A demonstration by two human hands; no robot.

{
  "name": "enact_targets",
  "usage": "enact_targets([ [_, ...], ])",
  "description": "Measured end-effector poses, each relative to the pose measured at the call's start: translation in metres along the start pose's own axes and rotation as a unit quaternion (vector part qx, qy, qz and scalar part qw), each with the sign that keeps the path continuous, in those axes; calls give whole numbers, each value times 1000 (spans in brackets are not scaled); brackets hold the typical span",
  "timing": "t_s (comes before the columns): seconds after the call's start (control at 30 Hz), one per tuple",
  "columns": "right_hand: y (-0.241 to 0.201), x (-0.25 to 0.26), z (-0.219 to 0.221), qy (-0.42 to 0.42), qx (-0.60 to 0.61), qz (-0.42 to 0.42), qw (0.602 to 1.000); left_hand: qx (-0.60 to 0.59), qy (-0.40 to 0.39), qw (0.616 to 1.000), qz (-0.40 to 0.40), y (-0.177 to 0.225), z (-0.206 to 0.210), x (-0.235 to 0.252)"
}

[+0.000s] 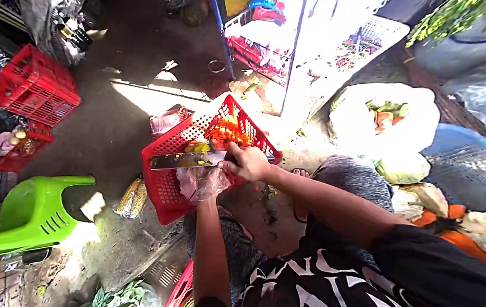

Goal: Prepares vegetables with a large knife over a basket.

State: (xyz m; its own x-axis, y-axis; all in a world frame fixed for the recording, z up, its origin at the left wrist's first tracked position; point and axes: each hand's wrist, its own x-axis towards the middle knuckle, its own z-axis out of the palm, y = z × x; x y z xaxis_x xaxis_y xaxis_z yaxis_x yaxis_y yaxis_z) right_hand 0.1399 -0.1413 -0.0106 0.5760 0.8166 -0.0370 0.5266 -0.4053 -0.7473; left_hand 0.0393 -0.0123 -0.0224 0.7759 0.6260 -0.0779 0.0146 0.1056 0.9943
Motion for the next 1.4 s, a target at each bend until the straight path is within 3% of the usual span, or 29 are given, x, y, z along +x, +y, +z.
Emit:
enact_targets([
  [0.13,26,24,-17,29,59,158,985,-22,16,1000,-16,17,7,-13],
  [0.23,14,18,-21,82,70,122,987,-3,31,999,-9,18,4,-9],
  [0.33,-10,-1,-19,41,42,37,998,-8,15,1000,-9,16,4,-2],
  [0.5,30,25,-9,27,74,156,985,-99,-21,995,4,12,-1,-19],
  [0.57,24,26,-13,44,77,135,987,-150,-17,988,13,12,-8,-11],
  [0.7,5,8,-16,40,95,77,992,-355,-31,934,33,-3,-27,9],
  [0.9,2,1,-13,87,190,-26,978,-309,-77,944,90,10,-25,6],
  [1.07,-8,-8,-2,116,92,-54,988,-398,1,917,16,27,-11,1],
  [1.17,-20,-19,12,145,-12,-137,980,-343,139,929,-6,39,7,2],
  [1.27,-24,-19,24,163,-92,-184,965,-250,169,952,44,25,5,3],
  [1.4,-12,-6,33,150,-86,-158,972,-361,149,920,34,14,5,17],
])
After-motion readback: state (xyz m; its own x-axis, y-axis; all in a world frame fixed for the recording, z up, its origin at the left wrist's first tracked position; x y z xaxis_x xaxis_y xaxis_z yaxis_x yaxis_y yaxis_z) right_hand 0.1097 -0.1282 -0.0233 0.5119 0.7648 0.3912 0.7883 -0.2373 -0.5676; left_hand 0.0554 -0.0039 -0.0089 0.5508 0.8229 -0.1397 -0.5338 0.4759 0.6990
